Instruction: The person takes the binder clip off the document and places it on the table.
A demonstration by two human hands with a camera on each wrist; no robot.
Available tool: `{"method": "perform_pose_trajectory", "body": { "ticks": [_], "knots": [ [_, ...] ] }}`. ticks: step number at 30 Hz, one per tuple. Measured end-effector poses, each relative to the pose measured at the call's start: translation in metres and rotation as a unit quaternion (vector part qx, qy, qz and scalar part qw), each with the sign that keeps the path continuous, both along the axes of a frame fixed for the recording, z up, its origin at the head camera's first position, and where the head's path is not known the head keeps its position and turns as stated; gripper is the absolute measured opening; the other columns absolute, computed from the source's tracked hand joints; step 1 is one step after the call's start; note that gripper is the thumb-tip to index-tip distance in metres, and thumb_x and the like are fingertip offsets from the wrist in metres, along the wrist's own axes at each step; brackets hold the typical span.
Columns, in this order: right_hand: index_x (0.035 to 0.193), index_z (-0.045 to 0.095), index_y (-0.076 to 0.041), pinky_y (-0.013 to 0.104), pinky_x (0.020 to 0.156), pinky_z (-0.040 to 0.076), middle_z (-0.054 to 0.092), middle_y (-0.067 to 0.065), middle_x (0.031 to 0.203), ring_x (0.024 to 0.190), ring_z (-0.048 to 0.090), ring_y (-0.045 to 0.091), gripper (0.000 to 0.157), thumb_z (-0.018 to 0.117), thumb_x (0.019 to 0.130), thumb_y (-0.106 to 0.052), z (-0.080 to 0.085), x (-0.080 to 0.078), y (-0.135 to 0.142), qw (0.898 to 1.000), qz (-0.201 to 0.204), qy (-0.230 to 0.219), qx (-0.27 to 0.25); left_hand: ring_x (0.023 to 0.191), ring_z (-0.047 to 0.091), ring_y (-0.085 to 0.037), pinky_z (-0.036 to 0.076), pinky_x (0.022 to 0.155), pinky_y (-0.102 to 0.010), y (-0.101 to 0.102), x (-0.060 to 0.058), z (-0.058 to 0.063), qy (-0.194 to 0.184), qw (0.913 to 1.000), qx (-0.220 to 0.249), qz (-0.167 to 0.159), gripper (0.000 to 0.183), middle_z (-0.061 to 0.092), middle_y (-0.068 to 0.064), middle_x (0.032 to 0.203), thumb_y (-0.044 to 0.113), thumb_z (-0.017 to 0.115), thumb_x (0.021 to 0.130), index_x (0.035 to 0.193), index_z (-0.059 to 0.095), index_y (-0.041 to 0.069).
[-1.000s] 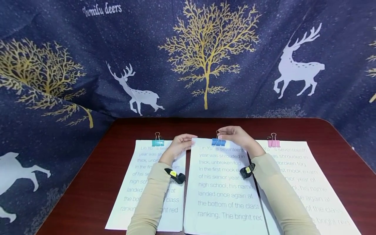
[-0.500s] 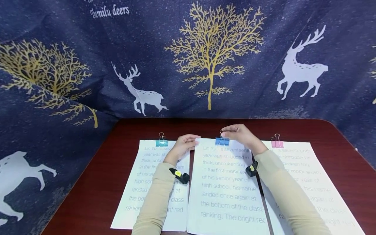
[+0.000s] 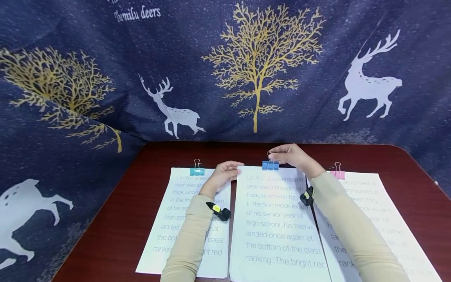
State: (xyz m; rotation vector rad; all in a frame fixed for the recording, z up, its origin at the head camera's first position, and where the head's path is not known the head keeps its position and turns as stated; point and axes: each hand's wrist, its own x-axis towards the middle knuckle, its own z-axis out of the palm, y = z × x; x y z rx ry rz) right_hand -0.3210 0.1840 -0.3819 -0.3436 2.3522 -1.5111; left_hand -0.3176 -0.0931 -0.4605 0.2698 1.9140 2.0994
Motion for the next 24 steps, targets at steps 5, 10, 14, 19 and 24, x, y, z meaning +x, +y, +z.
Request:
{"method": "perform_pose_trajectory", "body": {
  "ticks": [5, 10, 14, 19, 24],
  "knots": [
    [0.134, 0.052, 0.001, 0.049, 0.105, 0.04, 0.055, 0.021, 0.133, 0.119, 0.056, 0.034, 0.051, 0.061, 0.094, -0.029, 0.002, -0.003, -0.001, 1.0, -0.004, -0.011, 0.002, 0.087, 0.066, -0.01, 0.055, 0.078, -0.023, 0.002, -0.001, 0.0, -0.011, 0.9999, -0.001, 0.005, 0.032, 0.069, 0.003, 0.089, -0.007, 0.06, 0.088, 0.119, 0.062, -0.004],
    [0.133, 0.052, 0.001, 0.049, 0.104, 0.04, 0.054, 0.021, 0.134, 0.121, 0.054, 0.035, 0.053, 0.062, 0.093, -0.03, 0.002, -0.011, -0.004, 1.0, -0.002, -0.013, 0.008, 0.088, 0.066, -0.011, 0.055, 0.079, -0.025, 0.003, -0.001, -0.001, -0.012, 0.9999, -0.005, 0.006, 0.032, 0.07, 0.001, 0.091, -0.007, 0.061, 0.087, 0.119, 0.062, -0.003],
    [0.132, 0.052, 0.003, 0.048, 0.103, 0.042, 0.054, 0.023, 0.133, 0.122, 0.053, 0.035, 0.052, 0.063, 0.093, -0.028, 0.0, -0.019, -0.004, 1.0, -0.003, -0.019, 0.009, 0.089, 0.067, -0.012, 0.055, 0.081, -0.026, 0.003, -0.001, -0.002, -0.017, 0.9998, -0.009, 0.005, 0.032, 0.071, -0.001, 0.094, -0.006, 0.061, 0.088, 0.119, 0.063, -0.001],
    [0.133, 0.051, 0.005, 0.046, 0.103, 0.043, 0.052, 0.024, 0.135, 0.124, 0.051, 0.036, 0.053, 0.061, 0.094, -0.029, -0.003, -0.026, -0.007, 0.999, -0.002, -0.035, 0.016, 0.089, 0.066, -0.011, 0.055, 0.08, -0.025, 0.004, -0.001, -0.003, -0.013, 0.9998, -0.012, 0.005, 0.032, 0.071, 0.0, 0.095, -0.005, 0.061, 0.088, 0.119, 0.062, -0.002],
    [0.133, 0.05, 0.004, 0.046, 0.103, 0.043, 0.051, 0.023, 0.136, 0.125, 0.05, 0.035, 0.053, 0.06, 0.094, -0.03, -0.011, -0.03, -0.009, 0.998, 0.003, -0.053, 0.031, 0.088, 0.066, -0.01, 0.055, 0.08, -0.025, 0.003, 0.0, -0.001, -0.012, 0.9999, -0.008, 0.008, 0.032, 0.07, 0.002, 0.092, -0.006, 0.06, 0.088, 0.119, 0.062, -0.003]
  ]
}}
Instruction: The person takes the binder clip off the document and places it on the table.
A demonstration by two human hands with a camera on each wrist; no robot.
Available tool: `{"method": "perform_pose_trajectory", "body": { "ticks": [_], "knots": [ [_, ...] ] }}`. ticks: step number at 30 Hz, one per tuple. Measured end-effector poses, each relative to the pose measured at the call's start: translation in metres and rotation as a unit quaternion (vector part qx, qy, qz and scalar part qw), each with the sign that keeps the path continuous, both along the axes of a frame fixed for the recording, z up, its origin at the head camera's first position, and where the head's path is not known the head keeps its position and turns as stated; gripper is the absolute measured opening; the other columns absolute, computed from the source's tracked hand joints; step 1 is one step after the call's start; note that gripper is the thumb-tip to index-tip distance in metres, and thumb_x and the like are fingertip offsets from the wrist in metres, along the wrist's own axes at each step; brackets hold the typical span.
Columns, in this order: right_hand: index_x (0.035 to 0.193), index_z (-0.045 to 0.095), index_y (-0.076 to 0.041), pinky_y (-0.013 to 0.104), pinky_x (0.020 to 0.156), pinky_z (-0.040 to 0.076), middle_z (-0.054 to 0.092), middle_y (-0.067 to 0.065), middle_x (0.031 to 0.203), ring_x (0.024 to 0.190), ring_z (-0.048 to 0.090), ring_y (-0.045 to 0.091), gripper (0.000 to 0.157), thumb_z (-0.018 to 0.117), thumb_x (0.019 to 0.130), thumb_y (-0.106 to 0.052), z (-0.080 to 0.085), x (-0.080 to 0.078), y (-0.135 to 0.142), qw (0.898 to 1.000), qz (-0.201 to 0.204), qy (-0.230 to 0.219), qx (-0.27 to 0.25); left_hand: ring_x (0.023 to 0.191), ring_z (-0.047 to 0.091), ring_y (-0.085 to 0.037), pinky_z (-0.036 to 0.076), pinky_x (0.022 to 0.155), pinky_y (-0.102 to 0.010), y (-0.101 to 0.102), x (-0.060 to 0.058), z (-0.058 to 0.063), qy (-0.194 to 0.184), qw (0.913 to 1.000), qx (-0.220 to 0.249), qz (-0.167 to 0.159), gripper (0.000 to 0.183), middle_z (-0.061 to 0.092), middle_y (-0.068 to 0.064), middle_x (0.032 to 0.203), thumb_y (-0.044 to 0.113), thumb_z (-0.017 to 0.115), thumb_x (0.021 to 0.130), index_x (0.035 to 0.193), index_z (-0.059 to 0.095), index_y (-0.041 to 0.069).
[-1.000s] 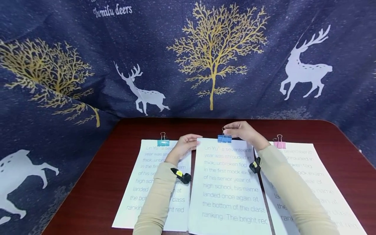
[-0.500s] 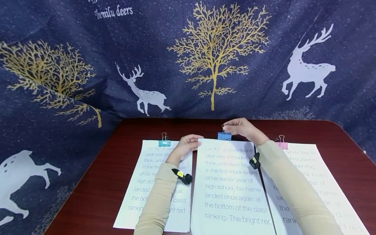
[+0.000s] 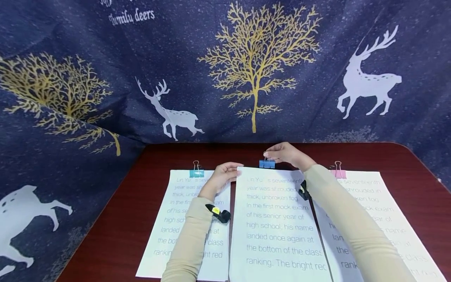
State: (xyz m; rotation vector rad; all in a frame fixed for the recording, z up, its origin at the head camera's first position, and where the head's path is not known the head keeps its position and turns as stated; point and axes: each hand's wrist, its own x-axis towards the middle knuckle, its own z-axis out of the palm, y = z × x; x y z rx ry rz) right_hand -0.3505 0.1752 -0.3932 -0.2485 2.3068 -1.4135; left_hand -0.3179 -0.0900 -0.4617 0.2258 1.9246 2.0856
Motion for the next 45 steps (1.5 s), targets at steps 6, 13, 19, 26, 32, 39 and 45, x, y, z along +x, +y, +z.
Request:
{"method": "perform_pose_trajectory", "body": {
  "ticks": [6, 13, 19, 26, 32, 39, 45],
  "knots": [
    [0.134, 0.049, 0.004, 0.047, 0.104, 0.042, 0.052, 0.022, 0.136, 0.124, 0.051, 0.036, 0.053, 0.06, 0.095, -0.029, -0.01, -0.001, -0.002, 1.0, 0.008, 0.001, 0.015, 0.09, 0.065, -0.012, 0.055, 0.082, -0.027, -0.001, 0.002, 0.002, -0.004, 1.0, 0.0, -0.005, 0.029, 0.069, 0.0, 0.097, -0.004, 0.057, 0.091, 0.12, 0.06, -0.004],
    [0.14, 0.039, 0.007, 0.048, 0.108, 0.036, 0.043, 0.024, 0.143, 0.13, 0.043, 0.039, 0.06, 0.056, 0.097, -0.031, -0.012, -0.005, -0.004, 1.0, -0.001, -0.011, 0.011, 0.09, 0.066, -0.012, 0.055, 0.08, -0.027, 0.0, 0.002, 0.004, 0.003, 1.0, 0.005, -0.004, 0.028, 0.068, -0.004, 0.103, -0.003, 0.056, 0.092, 0.119, 0.061, -0.004],
    [0.141, 0.036, 0.008, 0.046, 0.109, 0.036, 0.039, 0.024, 0.146, 0.131, 0.042, 0.038, 0.059, 0.055, 0.098, -0.026, -0.012, -0.01, -0.006, 0.999, -0.001, -0.032, -0.001, 0.088, 0.065, -0.012, 0.055, 0.078, -0.026, -0.003, 0.0, 0.002, -0.011, 0.9997, 0.021, -0.007, 0.027, 0.067, 0.0, 0.097, -0.004, 0.055, 0.092, 0.119, 0.06, -0.004],
    [0.14, 0.039, 0.007, 0.044, 0.108, 0.038, 0.04, 0.025, 0.144, 0.13, 0.043, 0.037, 0.058, 0.055, 0.097, -0.029, -0.013, -0.009, -0.007, 0.999, -0.014, -0.028, 0.01, 0.088, 0.065, -0.011, 0.055, 0.078, -0.025, -0.003, 0.0, 0.0, -0.005, 0.9997, 0.024, -0.006, 0.027, 0.067, 0.001, 0.095, -0.005, 0.055, 0.092, 0.119, 0.06, -0.006],
    [0.14, 0.037, 0.009, 0.044, 0.108, 0.037, 0.039, 0.026, 0.144, 0.131, 0.041, 0.039, 0.055, 0.051, 0.099, -0.025, -0.014, -0.008, -0.007, 1.0, -0.006, -0.012, 0.012, 0.087, 0.063, -0.011, 0.054, 0.079, -0.023, -0.004, 0.001, 0.0, 0.005, 0.9995, 0.031, -0.007, 0.026, 0.064, 0.002, 0.091, -0.005, 0.056, 0.091, 0.116, 0.061, -0.005],
    [0.142, 0.034, 0.009, 0.045, 0.108, 0.037, 0.041, 0.026, 0.142, 0.129, 0.043, 0.038, 0.056, 0.051, 0.099, -0.023, -0.015, -0.008, -0.005, 1.0, -0.018, -0.009, 0.001, 0.089, 0.064, -0.012, 0.054, 0.08, -0.025, -0.005, 0.0, -0.001, 0.012, 0.9991, 0.039, -0.01, 0.026, 0.065, 0.001, 0.095, -0.006, 0.054, 0.091, 0.117, 0.06, -0.005],
    [0.143, 0.031, 0.007, 0.046, 0.108, 0.037, 0.041, 0.025, 0.143, 0.128, 0.043, 0.038, 0.058, 0.052, 0.098, -0.024, -0.016, -0.007, 0.0, 1.0, -0.023, -0.013, 0.006, 0.097, 0.066, -0.013, 0.055, 0.083, -0.028, 0.001, -0.001, 0.001, 0.034, 0.9992, 0.009, 0.017, 0.022, 0.069, -0.01, 0.109, 0.0, 0.057, 0.093, 0.113, 0.063, -0.004]
  ]
}}
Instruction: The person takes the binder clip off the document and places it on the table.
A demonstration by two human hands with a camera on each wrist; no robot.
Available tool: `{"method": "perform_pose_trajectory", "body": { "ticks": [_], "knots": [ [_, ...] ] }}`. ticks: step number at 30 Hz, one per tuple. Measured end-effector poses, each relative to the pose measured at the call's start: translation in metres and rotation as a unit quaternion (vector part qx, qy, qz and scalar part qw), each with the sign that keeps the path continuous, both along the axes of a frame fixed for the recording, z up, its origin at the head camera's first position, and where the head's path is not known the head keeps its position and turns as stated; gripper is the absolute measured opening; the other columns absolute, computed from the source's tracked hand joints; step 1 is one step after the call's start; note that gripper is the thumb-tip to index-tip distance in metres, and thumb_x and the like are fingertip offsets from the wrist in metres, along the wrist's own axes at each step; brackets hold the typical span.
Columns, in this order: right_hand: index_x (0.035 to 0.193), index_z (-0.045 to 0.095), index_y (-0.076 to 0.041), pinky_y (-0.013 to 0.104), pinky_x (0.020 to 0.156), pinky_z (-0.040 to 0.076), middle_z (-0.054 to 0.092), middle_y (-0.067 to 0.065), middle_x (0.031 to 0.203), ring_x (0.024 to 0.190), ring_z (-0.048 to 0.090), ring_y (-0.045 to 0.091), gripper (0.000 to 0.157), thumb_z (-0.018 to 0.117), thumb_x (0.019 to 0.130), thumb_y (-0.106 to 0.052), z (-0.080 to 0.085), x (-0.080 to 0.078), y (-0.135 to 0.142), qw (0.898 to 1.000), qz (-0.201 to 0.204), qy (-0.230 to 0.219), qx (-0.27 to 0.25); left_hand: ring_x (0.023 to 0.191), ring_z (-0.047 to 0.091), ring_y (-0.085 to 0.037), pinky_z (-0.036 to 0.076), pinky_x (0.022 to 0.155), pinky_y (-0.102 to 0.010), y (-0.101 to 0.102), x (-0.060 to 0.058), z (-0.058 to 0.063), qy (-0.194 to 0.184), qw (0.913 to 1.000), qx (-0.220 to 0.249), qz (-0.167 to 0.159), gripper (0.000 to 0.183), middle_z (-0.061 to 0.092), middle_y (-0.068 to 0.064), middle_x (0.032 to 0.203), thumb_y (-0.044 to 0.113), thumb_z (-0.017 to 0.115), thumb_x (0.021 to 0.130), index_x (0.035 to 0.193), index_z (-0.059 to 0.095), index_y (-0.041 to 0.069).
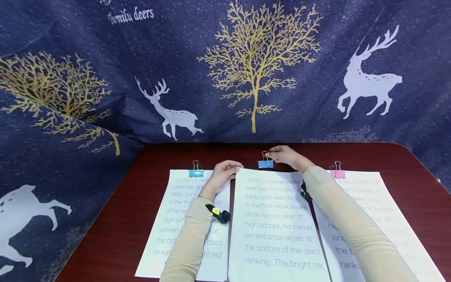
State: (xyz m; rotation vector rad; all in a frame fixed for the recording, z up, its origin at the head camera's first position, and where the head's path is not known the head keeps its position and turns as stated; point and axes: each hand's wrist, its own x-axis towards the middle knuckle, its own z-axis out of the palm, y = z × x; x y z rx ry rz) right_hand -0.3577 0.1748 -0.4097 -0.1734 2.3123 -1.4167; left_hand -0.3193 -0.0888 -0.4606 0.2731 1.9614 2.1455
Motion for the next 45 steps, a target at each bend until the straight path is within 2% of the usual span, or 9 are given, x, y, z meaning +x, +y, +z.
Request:
{"method": "perform_pose_trajectory", "body": {
  "ticks": [7, 15, 19, 26, 29, 34, 37, 41, 45],
  "knots": [
    [0.142, 0.032, 0.008, 0.047, 0.109, 0.035, 0.041, 0.026, 0.141, 0.128, 0.044, 0.04, 0.058, 0.052, 0.099, -0.025, -0.001, 0.003, 0.002, 1.0, -0.002, 0.005, 0.008, 0.103, 0.066, -0.019, 0.052, 0.092, -0.033, 0.006, 0.002, 0.009, 0.072, 0.9942, -0.065, 0.047, 0.018, 0.07, -0.013, 0.108, 0.01, 0.06, 0.094, 0.106, 0.066, -0.002],
    [0.14, 0.036, 0.009, 0.046, 0.107, 0.038, 0.044, 0.028, 0.138, 0.126, 0.046, 0.04, 0.054, 0.052, 0.099, -0.022, 0.0, 0.002, -0.002, 1.0, -0.009, 0.016, 0.015, 0.107, 0.062, -0.02, 0.046, 0.1, -0.034, 0.003, 0.002, 0.014, 0.134, 0.9816, -0.122, 0.059, 0.018, 0.069, -0.013, 0.109, 0.012, 0.059, 0.095, 0.105, 0.067, 0.001],
    [0.14, 0.037, 0.007, 0.047, 0.106, 0.039, 0.044, 0.027, 0.138, 0.126, 0.045, 0.04, 0.056, 0.052, 0.098, -0.027, 0.005, 0.005, -0.004, 0.999, 0.0, 0.019, 0.048, 0.106, 0.062, -0.022, 0.046, 0.099, -0.036, -0.002, 0.007, 0.019, 0.156, 0.9763, -0.135, 0.065, 0.016, 0.069, -0.014, 0.107, 0.011, 0.059, 0.094, 0.103, 0.067, 0.0],
    [0.138, 0.041, 0.006, 0.052, 0.107, 0.035, 0.041, 0.026, 0.142, 0.131, 0.039, 0.039, 0.057, 0.053, 0.097, -0.031, 0.042, 0.01, -0.006, 0.993, -0.016, 0.069, 0.094, 0.102, 0.062, -0.026, 0.048, 0.094, -0.038, -0.012, 0.003, 0.052, 0.207, 0.959, -0.185, 0.055, 0.018, 0.067, -0.015, 0.109, 0.013, 0.057, 0.096, 0.105, 0.066, 0.001],
    [0.139, 0.04, 0.004, 0.053, 0.108, 0.034, 0.039, 0.025, 0.143, 0.132, 0.037, 0.039, 0.055, 0.052, 0.098, -0.031, 0.053, 0.015, -0.007, 0.992, -0.018, 0.069, 0.1, 0.103, 0.061, -0.027, 0.048, 0.093, -0.04, -0.018, 0.003, 0.064, 0.219, 0.9502, -0.218, 0.039, 0.019, 0.066, -0.015, 0.112, 0.015, 0.056, 0.097, 0.107, 0.065, 0.002],
    [0.14, 0.041, 0.003, 0.052, 0.108, 0.034, 0.039, 0.024, 0.144, 0.133, 0.037, 0.039, 0.055, 0.051, 0.098, -0.032, 0.06, 0.025, -0.016, 0.992, -0.001, 0.065, 0.103, 0.106, 0.059, -0.03, 0.048, 0.092, -0.042, -0.037, 0.005, 0.079, 0.214, 0.9417, -0.259, 0.023, 0.02, 0.065, -0.017, 0.114, 0.013, 0.056, 0.097, 0.11, 0.064, -0.001],
    [0.14, 0.041, 0.002, 0.053, 0.108, 0.034, 0.041, 0.023, 0.143, 0.132, 0.039, 0.038, 0.055, 0.051, 0.098, -0.032, 0.065, 0.027, -0.024, 0.993, -0.002, 0.073, 0.093, 0.107, 0.058, -0.031, 0.048, 0.092, -0.044, -0.049, 0.004, 0.095, 0.207, 0.9366, -0.283, 0.015, 0.021, 0.064, -0.017, 0.115, 0.013, 0.056, 0.096, 0.111, 0.063, 0.0],
    [0.14, 0.04, 0.001, 0.052, 0.108, 0.035, 0.044, 0.022, 0.141, 0.13, 0.042, 0.037, 0.054, 0.051, 0.098, -0.031, 0.075, 0.032, -0.035, 0.995, 0.002, 0.07, 0.069, 0.109, 0.056, -0.03, 0.047, 0.093, -0.044, -0.066, 0.001, 0.116, 0.199, 0.9247, -0.325, -0.001, 0.022, 0.063, -0.016, 0.117, 0.015, 0.057, 0.096, 0.113, 0.062, 0.002],
    [0.141, 0.039, 0.001, 0.052, 0.106, 0.037, 0.047, 0.022, 0.138, 0.127, 0.045, 0.038, 0.053, 0.051, 0.099, -0.03, 0.082, 0.039, -0.046, 0.997, 0.01, 0.061, 0.047, 0.107, 0.057, -0.031, 0.046, 0.094, -0.044, -0.084, -0.003, 0.128, 0.204, 0.9155, -0.347, -0.007, 0.025, 0.063, -0.018, 0.115, 0.016, 0.06, 0.094, 0.114, 0.061, 0.0]
  ]
}}
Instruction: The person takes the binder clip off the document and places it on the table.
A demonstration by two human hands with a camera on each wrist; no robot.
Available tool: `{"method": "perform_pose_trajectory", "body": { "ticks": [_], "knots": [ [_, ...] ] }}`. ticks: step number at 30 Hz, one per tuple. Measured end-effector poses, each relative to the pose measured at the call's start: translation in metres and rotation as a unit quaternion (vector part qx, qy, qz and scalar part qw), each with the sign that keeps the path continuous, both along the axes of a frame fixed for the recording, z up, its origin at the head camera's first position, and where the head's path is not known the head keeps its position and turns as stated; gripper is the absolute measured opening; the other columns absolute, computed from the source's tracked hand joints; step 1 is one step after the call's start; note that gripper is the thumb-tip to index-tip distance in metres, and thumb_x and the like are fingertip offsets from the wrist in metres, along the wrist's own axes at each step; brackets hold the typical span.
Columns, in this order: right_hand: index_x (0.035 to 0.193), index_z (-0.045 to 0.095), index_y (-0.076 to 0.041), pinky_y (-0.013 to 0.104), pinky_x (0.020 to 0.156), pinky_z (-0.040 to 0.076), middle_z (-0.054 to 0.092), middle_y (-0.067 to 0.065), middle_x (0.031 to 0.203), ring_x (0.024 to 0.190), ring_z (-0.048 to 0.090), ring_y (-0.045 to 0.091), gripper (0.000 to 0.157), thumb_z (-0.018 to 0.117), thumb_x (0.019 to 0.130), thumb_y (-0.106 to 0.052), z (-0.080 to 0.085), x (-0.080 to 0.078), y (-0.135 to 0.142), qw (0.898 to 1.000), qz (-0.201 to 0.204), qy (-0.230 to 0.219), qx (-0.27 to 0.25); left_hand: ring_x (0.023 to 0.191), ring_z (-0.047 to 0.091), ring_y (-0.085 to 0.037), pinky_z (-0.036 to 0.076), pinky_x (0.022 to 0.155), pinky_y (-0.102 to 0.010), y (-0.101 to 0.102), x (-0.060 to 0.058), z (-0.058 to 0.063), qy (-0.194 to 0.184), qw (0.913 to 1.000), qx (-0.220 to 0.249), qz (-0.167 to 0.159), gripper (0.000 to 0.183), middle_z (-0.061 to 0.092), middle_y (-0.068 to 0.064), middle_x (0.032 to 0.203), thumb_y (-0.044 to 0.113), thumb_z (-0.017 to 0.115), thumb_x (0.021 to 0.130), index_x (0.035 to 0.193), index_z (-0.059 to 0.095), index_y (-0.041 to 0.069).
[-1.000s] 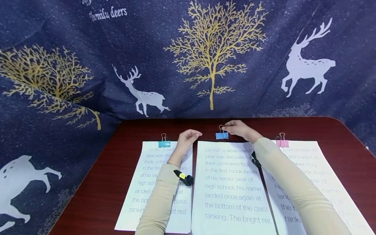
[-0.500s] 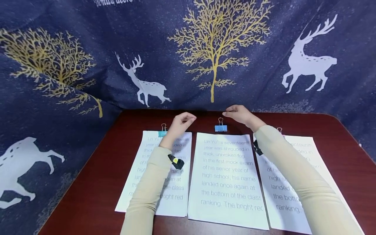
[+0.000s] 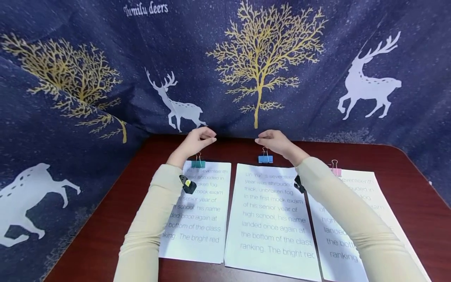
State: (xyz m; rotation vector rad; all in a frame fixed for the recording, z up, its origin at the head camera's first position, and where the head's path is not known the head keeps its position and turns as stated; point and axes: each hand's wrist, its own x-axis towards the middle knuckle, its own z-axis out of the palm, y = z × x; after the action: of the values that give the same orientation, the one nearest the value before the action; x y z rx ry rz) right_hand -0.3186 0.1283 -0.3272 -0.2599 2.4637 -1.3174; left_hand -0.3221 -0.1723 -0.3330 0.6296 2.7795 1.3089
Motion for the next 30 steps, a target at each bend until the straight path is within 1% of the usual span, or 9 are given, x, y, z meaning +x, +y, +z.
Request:
{"method": "perform_pose_trajectory", "body": {
  "ticks": [2, 4, 8, 10, 14, 19, 21, 25, 30],
  "knots": [
    [0.14, 0.04, 0.0, 0.051, 0.106, 0.038, 0.048, 0.021, 0.136, 0.126, 0.045, 0.038, 0.053, 0.052, 0.098, -0.03, 0.0, 0.003, -0.005, 1.0, -0.002, -0.003, -0.012, 0.106, 0.058, -0.031, 0.046, 0.095, -0.044, -0.008, -0.003, 0.003, -0.003, 1.0, -0.007, -0.001, 0.027, 0.063, -0.019, 0.115, 0.016, 0.061, 0.093, 0.115, 0.061, -0.001],
    [0.139, 0.041, 0.0, 0.05, 0.105, 0.039, 0.049, 0.021, 0.135, 0.125, 0.046, 0.038, 0.052, 0.053, 0.098, -0.029, -0.002, 0.004, -0.011, 1.0, -0.004, -0.008, -0.028, 0.107, 0.058, -0.033, 0.045, 0.096, -0.045, -0.015, -0.006, 0.005, -0.016, 0.9998, -0.012, -0.003, 0.03, 0.061, -0.022, 0.117, 0.014, 0.063, 0.092, 0.116, 0.06, -0.003],
    [0.139, 0.04, 0.004, 0.045, 0.105, 0.041, 0.049, 0.024, 0.134, 0.125, 0.047, 0.04, 0.052, 0.054, 0.098, -0.024, -0.009, 0.004, -0.024, 0.998, -0.01, -0.022, -0.064, 0.112, 0.056, -0.036, 0.043, 0.1, -0.047, -0.026, -0.011, 0.006, -0.067, 0.9974, -0.024, -0.002, 0.039, 0.057, -0.026, 0.123, 0.015, 0.066, 0.089, 0.122, 0.056, -0.004],
    [0.139, 0.039, 0.006, 0.044, 0.104, 0.042, 0.049, 0.026, 0.134, 0.125, 0.047, 0.04, 0.052, 0.054, 0.097, -0.021, -0.013, 0.005, -0.031, 0.996, -0.013, -0.032, -0.079, 0.117, 0.054, -0.037, 0.041, 0.102, -0.047, -0.029, -0.014, 0.005, -0.097, 0.9947, -0.036, -0.001, 0.045, 0.055, -0.027, 0.128, 0.017, 0.067, 0.088, 0.126, 0.053, -0.003],
    [0.138, 0.038, 0.009, 0.041, 0.102, 0.044, 0.05, 0.027, 0.133, 0.123, 0.049, 0.04, 0.052, 0.055, 0.097, -0.018, -0.021, 0.008, -0.047, 0.995, -0.012, -0.043, -0.089, 0.124, 0.049, -0.036, 0.038, 0.106, -0.047, -0.035, -0.018, 0.002, -0.14, 0.9873, -0.075, 0.004, 0.055, 0.05, -0.026, 0.134, 0.022, 0.068, 0.088, 0.133, 0.047, -0.002],
    [0.136, 0.042, 0.008, 0.04, 0.1, 0.046, 0.053, 0.026, 0.13, 0.121, 0.052, 0.037, 0.05, 0.057, 0.096, -0.019, -0.028, 0.011, -0.061, 0.995, -0.015, -0.048, -0.085, 0.128, 0.045, -0.037, 0.036, 0.108, -0.048, -0.045, -0.021, -0.005, -0.166, 0.9792, -0.115, 0.014, 0.062, 0.049, -0.025, 0.137, 0.024, 0.068, 0.088, 0.138, 0.043, -0.002],
    [0.134, 0.044, 0.008, 0.039, 0.1, 0.047, 0.054, 0.025, 0.129, 0.119, 0.054, 0.036, 0.049, 0.058, 0.095, -0.018, -0.031, 0.013, -0.064, 0.996, -0.021, -0.045, -0.08, 0.128, 0.045, -0.037, 0.037, 0.107, -0.048, -0.049, -0.023, -0.009, -0.172, 0.9779, -0.118, 0.019, 0.063, 0.049, -0.025, 0.137, 0.026, 0.068, 0.088, 0.138, 0.043, -0.002],
    [0.13, 0.047, 0.01, 0.038, 0.097, 0.049, 0.056, 0.026, 0.126, 0.116, 0.056, 0.036, 0.045, 0.058, 0.095, -0.016, -0.04, 0.014, -0.071, 0.996, -0.027, -0.042, -0.079, 0.126, 0.046, -0.037, 0.038, 0.106, -0.048, -0.058, -0.026, -0.019, -0.18, 0.9772, -0.107, 0.036, 0.062, 0.048, -0.025, 0.137, 0.027, 0.066, 0.089, 0.138, 0.043, -0.003],
    [0.128, 0.049, 0.01, 0.037, 0.095, 0.05, 0.058, 0.024, 0.126, 0.113, 0.059, 0.034, 0.044, 0.059, 0.095, -0.017, -0.051, 0.018, -0.08, 0.996, -0.027, -0.055, -0.071, 0.126, 0.046, -0.036, 0.04, 0.105, -0.047, -0.066, -0.026, -0.032, -0.206, 0.9747, -0.07, 0.051, 0.06, 0.045, -0.025, 0.139, 0.023, 0.065, 0.09, 0.139, 0.041, -0.005]
  ]
}}
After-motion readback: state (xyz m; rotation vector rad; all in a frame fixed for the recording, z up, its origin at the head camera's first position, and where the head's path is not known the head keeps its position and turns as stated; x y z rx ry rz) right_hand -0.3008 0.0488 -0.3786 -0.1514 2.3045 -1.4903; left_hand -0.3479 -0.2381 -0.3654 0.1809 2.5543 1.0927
